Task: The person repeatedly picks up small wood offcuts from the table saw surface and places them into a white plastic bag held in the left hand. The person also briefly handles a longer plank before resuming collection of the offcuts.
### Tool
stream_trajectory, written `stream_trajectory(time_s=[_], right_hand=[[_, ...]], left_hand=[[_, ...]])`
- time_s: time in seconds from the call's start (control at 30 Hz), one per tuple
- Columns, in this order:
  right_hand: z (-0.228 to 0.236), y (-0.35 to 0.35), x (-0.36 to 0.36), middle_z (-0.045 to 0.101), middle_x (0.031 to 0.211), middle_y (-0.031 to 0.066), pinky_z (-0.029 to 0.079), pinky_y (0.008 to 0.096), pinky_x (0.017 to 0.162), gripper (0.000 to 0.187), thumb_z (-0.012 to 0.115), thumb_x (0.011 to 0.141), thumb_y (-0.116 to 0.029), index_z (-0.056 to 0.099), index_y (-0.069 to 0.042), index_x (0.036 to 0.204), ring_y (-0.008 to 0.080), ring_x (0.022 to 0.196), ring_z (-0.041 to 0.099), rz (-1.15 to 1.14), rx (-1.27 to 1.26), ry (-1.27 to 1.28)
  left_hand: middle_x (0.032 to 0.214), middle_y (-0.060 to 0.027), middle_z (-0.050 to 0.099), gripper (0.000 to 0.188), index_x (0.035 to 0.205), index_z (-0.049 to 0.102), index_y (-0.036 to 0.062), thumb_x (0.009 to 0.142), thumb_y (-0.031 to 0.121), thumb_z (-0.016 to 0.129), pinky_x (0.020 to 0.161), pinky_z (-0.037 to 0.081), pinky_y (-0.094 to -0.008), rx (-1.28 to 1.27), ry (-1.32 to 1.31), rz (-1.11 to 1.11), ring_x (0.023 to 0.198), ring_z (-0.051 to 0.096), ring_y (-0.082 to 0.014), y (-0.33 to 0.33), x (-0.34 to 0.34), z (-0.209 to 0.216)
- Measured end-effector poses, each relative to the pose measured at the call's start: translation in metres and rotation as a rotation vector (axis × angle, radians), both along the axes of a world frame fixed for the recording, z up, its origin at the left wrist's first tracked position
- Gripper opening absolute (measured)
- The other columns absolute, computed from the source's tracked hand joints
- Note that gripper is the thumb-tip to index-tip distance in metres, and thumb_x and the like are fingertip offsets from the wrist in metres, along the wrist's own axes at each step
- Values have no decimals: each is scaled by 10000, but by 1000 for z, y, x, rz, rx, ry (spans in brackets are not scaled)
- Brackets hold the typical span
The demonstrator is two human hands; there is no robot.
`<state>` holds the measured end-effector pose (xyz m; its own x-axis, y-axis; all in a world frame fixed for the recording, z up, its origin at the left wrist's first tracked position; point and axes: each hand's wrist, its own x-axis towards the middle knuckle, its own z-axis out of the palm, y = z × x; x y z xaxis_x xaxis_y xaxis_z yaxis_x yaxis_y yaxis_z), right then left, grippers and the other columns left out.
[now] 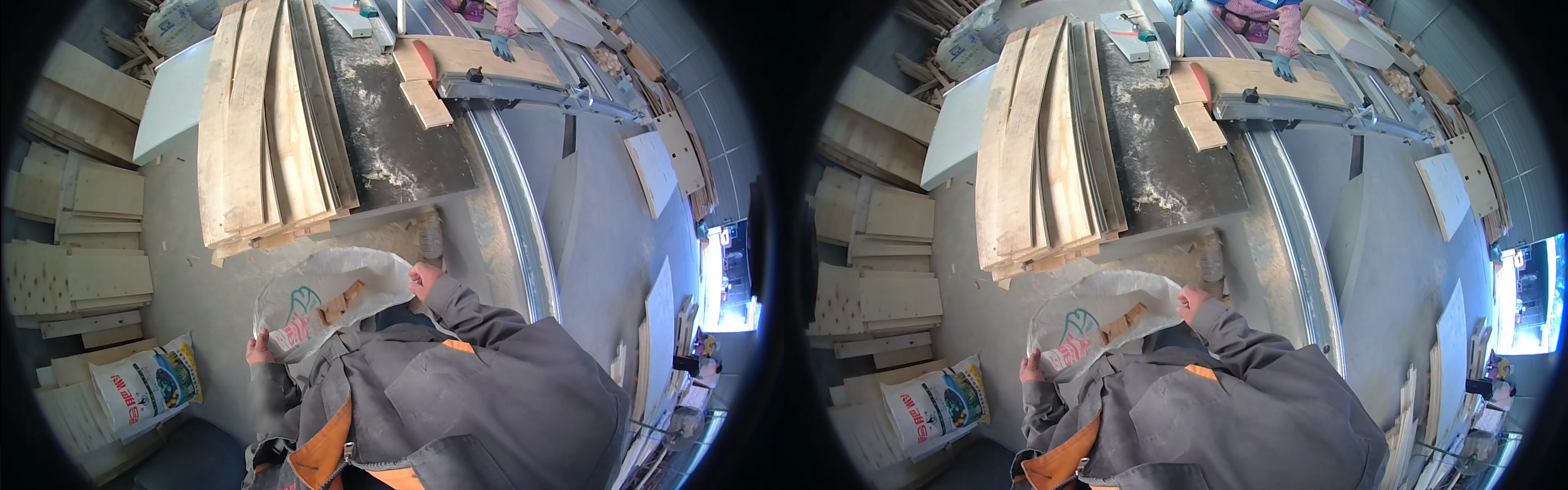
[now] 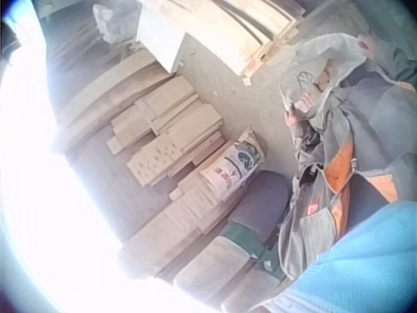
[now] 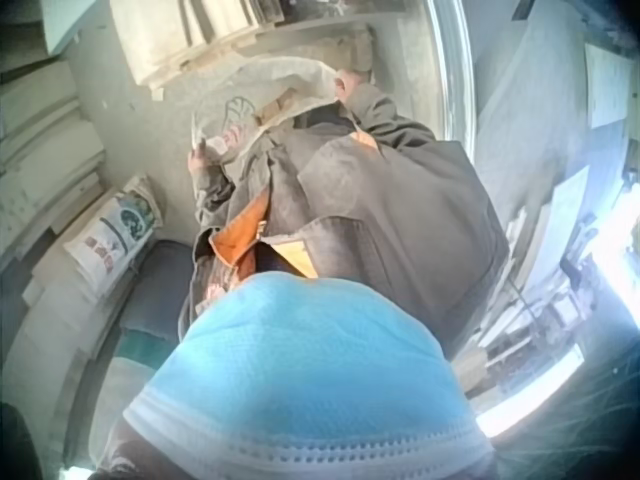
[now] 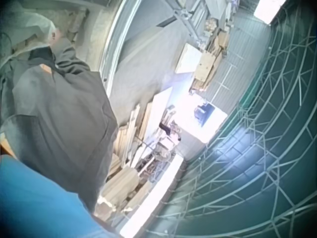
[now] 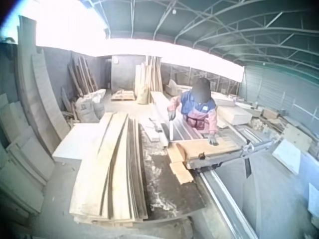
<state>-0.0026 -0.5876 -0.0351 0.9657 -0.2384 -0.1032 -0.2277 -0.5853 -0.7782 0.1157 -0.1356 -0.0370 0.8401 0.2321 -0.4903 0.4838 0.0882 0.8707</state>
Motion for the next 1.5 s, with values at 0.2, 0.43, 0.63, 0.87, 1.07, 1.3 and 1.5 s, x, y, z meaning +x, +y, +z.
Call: stream_trajectory(time_s=[0.2,0.43,0.63,0.87,1.07,1.3,1.5], right_hand=[[-8,-8,-5,625,859,144,514,339,698,266,690,761,-93,541,-15,966,231,794,639,-82,-6,35],[25,-25,9,619,886,155,517,339,689,318,724,741,-142,560,-25,987,236,775,637,-284,-54,34],[75,-72,42,387,1342,215,329,456,1021,897,808,612,-394,381,-95,1343,367,1235,393,-501,-509,-78],[69,-148,127,272,1446,238,219,449,1100,1072,796,608,-477,222,-124,1442,372,1352,246,-681,-440,55],[76,-157,167,403,1332,222,299,426,1062,933,785,611,-402,353,-79,1372,357,1238,381,-673,-418,294],[98,-152,178,457,1277,171,347,430,1015,851,763,628,-373,397,-58,1329,343,1190,419,-674,-559,19],[78,-165,228,418,1326,149,340,426,1023,852,768,617,-357,386,-77,1326,342,1212,401,-704,-522,145]], left_hand=[[700,13,562,234,778,602,26,779,220,733,573,420,-253,52,2,-12,625,490,-84,-8,-1,5],[691,12,562,229,772,597,39,777,224,731,561,423,-258,22,-6,-23,608,495,-88,-12,2,8],[684,7,562,238,746,571,51,782,228,726,550,420,-262,25,0,20,598,498,-90,-16,-1,11],[689,9,555,251,755,565,43,795,240,716,561,416,-254,-2,22,25,606,485,-85,-19,-1,3],[709,7,560,259,794,585,27,800,253,713,596,421,-252,48,28,15,647,493,-84,-20,-5,3],[710,3,560,258,786,580,29,808,252,706,603,425,-256,85,72,48,648,497,-90,-21,-12,8],[703,0,563,251,762,560,44,802,241,711,583,426,-255,86,53,56,625,498,-90,-38,-8,11]])
